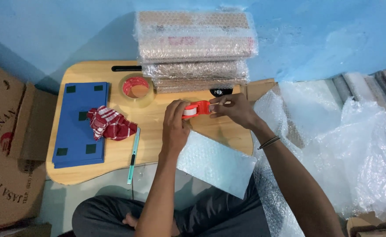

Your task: The person sits on the floor and wraps a rectangular mirror in bubble wrap. They wipe the mirror with a cloth, place it on bubble wrap, fold the wrap around it, and secure it with tape. The wrapped mirror is then placed into a cardboard box.

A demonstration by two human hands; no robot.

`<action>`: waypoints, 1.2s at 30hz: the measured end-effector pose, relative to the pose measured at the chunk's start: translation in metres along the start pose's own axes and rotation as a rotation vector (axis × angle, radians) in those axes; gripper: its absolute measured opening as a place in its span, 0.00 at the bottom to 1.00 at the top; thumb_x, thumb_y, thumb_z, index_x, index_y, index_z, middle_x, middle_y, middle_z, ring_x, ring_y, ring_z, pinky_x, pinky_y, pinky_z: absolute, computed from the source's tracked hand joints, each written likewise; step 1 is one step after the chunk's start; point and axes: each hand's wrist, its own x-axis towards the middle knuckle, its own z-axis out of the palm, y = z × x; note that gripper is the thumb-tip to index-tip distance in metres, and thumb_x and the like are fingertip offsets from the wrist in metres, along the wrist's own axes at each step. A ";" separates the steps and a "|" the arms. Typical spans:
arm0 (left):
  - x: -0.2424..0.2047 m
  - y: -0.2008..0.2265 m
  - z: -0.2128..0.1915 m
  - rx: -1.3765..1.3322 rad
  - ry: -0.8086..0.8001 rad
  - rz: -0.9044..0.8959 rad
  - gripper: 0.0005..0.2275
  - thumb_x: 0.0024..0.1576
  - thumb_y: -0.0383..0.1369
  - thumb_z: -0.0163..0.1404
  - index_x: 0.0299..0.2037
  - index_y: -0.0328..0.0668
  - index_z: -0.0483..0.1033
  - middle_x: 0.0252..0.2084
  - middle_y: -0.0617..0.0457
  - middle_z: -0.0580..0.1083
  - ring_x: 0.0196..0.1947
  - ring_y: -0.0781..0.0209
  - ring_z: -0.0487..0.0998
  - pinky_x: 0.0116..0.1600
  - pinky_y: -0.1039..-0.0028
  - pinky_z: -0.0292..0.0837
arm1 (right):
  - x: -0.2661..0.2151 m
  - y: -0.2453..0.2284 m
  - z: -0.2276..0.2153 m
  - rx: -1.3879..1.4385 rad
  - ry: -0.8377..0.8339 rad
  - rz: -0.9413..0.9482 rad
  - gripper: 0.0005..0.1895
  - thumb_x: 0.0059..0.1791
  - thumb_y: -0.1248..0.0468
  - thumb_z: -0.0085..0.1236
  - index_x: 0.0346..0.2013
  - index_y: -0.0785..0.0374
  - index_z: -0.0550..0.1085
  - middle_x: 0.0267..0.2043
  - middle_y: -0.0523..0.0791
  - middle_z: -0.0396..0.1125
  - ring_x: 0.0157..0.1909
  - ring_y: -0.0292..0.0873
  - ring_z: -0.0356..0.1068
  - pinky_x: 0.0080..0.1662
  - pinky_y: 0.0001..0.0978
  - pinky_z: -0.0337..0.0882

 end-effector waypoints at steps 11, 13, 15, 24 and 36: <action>-0.001 -0.004 0.002 -0.152 0.000 0.019 0.14 0.62 0.27 0.49 0.59 0.36 0.71 0.56 0.43 0.69 0.63 0.38 0.69 0.68 0.51 0.65 | 0.016 0.075 -0.004 0.445 0.018 -0.020 0.12 0.47 0.71 0.68 0.24 0.70 0.72 0.45 0.60 0.75 0.43 0.53 0.79 0.44 0.47 0.83; 0.000 -0.003 0.000 -0.164 -0.002 0.023 0.16 0.63 0.33 0.48 0.59 0.37 0.71 0.55 0.43 0.69 0.63 0.39 0.69 0.68 0.52 0.65 | 0.011 0.062 -0.002 0.457 0.016 -0.019 0.12 0.46 0.71 0.68 0.23 0.68 0.72 0.43 0.58 0.75 0.41 0.50 0.78 0.42 0.46 0.82; 0.000 -0.001 -0.001 -0.179 -0.005 0.027 0.18 0.63 0.39 0.47 0.59 0.37 0.71 0.55 0.44 0.70 0.62 0.41 0.70 0.68 0.53 0.66 | 0.007 0.057 -0.002 0.468 0.016 -0.018 0.13 0.46 0.72 0.68 0.21 0.67 0.72 0.41 0.55 0.75 0.40 0.47 0.78 0.41 0.46 0.81; 0.001 0.001 -0.003 -0.260 -0.042 -0.002 0.17 0.61 0.35 0.50 0.59 0.37 0.70 0.54 0.42 0.70 0.60 0.37 0.71 0.66 0.51 0.67 | 0.018 0.102 -0.001 0.586 -0.033 0.022 0.12 0.48 0.70 0.66 0.22 0.64 0.72 0.36 0.51 0.70 0.38 0.46 0.75 0.41 0.39 0.81; 0.002 0.003 -0.005 -0.291 0.027 -0.012 0.17 0.62 0.35 0.50 0.58 0.35 0.69 0.53 0.42 0.70 0.58 0.37 0.73 0.62 0.51 0.70 | 0.004 0.055 0.013 0.861 0.097 -0.038 0.20 0.53 0.73 0.54 0.18 0.59 0.63 0.25 0.43 0.63 0.21 0.33 0.57 0.27 0.26 0.64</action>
